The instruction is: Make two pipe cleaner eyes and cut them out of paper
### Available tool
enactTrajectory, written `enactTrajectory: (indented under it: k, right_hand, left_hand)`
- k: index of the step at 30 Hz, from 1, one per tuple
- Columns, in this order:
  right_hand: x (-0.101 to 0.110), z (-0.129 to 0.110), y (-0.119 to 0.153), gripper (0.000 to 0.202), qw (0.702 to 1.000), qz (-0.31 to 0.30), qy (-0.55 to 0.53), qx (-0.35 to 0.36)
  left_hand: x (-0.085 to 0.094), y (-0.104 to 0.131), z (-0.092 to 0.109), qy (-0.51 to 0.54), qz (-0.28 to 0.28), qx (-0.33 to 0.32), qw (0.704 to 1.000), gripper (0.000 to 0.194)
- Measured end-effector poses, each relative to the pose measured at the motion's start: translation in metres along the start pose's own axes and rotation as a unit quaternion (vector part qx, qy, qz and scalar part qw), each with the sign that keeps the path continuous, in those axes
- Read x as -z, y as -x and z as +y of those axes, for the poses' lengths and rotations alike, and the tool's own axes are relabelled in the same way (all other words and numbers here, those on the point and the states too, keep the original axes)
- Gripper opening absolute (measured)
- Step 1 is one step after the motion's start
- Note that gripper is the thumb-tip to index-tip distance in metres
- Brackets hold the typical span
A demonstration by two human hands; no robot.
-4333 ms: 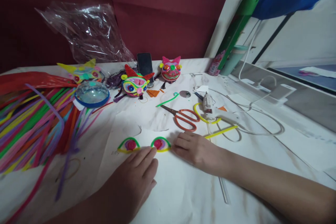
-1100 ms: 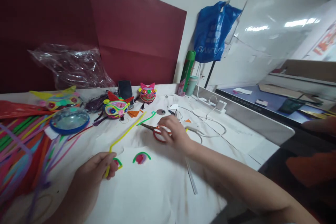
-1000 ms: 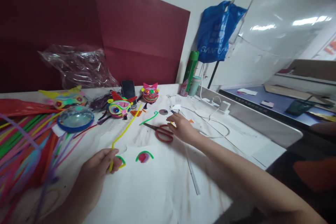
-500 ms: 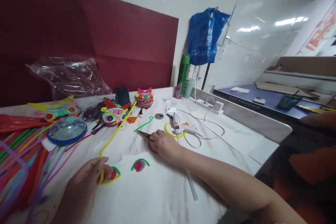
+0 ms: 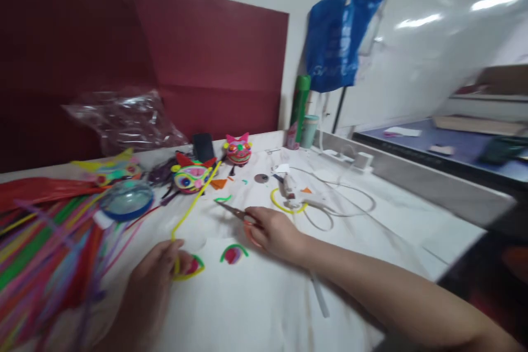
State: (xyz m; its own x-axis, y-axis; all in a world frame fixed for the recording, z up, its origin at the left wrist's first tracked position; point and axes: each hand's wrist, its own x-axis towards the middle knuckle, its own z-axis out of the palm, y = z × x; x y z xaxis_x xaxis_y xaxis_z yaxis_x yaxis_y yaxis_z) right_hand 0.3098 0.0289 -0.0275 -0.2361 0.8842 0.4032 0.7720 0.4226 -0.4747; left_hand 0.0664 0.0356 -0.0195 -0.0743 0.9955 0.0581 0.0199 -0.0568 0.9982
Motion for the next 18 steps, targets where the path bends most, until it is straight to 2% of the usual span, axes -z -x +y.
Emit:
enactTrajectory:
  k: [2, 5, 9, 12, 15, 18]
  right_hand:
    - [0.002, -0.001, 0.001, 0.019, 0.999, -0.011, -0.028, -0.037]
    - [0.002, -0.004, 0.002, 0.021, 0.998, -0.027, -0.049, -0.018]
    - [0.0, -0.007, 0.004, 0.026, 0.997, -0.037, -0.044, 0.047]
    - [-0.002, -0.004, 0.002, 0.023, 0.997, -0.048, -0.007, 0.062]
    - [-0.002, 0.002, -0.002, 0.018, 0.999, -0.032, 0.012, 0.02]
    - [0.002, 0.007, -0.005, 0.02, 1.0, -0.015, 0.001, -0.022]
  left_hand:
    - [0.0, 0.002, 0.0, -0.002, -0.041, 0.003, 0.999, 0.032]
    - [0.004, 0.001, -0.01, 0.055, -0.075, 0.011, 0.996, 0.028]
    - [0.008, -0.001, -0.023, 0.091, -0.094, 0.015, 0.991, 0.028]
    - [0.007, -0.003, -0.023, 0.096, -0.088, 0.026, 0.991, 0.032]
    - [0.008, -0.007, -0.015, 0.097, -0.061, 0.024, 0.993, 0.034]
    - [0.016, -0.017, 0.001, 0.116, -0.006, -0.007, 0.993, 0.033]
